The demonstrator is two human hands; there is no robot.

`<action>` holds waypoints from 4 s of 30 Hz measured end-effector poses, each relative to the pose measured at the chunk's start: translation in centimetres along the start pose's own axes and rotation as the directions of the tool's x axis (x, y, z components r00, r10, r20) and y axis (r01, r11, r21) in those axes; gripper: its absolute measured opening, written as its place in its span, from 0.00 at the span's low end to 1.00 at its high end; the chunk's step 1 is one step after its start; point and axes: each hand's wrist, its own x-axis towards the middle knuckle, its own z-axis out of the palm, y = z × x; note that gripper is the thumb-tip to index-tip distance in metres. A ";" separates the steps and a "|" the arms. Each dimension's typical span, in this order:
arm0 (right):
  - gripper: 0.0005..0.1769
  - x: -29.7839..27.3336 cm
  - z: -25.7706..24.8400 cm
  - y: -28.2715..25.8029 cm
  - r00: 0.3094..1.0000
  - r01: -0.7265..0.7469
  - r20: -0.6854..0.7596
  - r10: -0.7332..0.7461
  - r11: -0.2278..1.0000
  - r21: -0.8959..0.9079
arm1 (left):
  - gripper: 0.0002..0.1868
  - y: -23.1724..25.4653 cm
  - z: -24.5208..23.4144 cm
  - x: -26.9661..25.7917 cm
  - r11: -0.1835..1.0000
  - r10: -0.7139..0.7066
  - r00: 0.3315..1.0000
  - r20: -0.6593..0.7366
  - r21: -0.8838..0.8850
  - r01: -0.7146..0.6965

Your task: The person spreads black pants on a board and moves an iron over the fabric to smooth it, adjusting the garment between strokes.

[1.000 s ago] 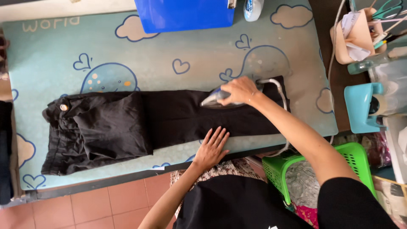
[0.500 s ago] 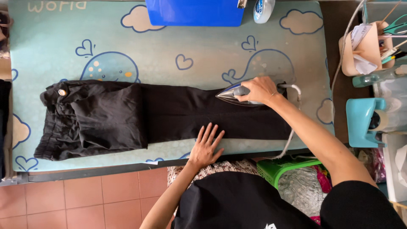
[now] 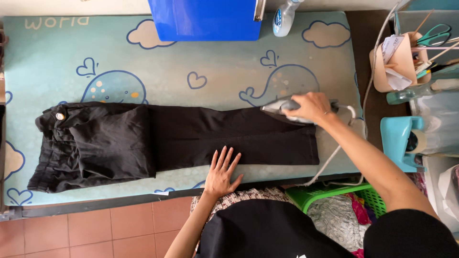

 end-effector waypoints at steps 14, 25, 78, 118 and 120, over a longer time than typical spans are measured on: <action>0.28 -0.3 -2.6 -13.8 0.979 0.204 0.016 -0.205 0.977 0.066 | 0.32 -0.1 0.2 -0.4 0.972 0.099 0.964 -0.247 -0.185 -0.148; 0.26 2.2 -4.2 -17.9 0.936 0.346 0.038 -0.351 0.932 0.107 | 0.31 -0.2 -0.1 -0.3 0.964 0.082 0.958 -0.275 -0.223 -0.147; 0.36 -12.1 -2.6 -11.8 0.883 -0.454 0.080 0.463 0.797 0.398 | 0.38 -0.2 1.3 -0.2 0.945 -0.220 0.975 -0.031 0.240 0.221; 0.27 -6.6 -3.6 -36.7 0.964 0.268 -0.023 -0.267 0.960 0.086 | 0.27 -14.4 -7.3 -17.1 0.917 -0.344 0.934 -0.096 0.181 0.356; 0.34 -4.9 -4.3 -36.6 1.000 0.019 0.019 -0.022 0.993 0.119 | 0.24 -14.1 -9.1 -16.7 0.936 -0.309 0.950 -0.036 0.168 0.310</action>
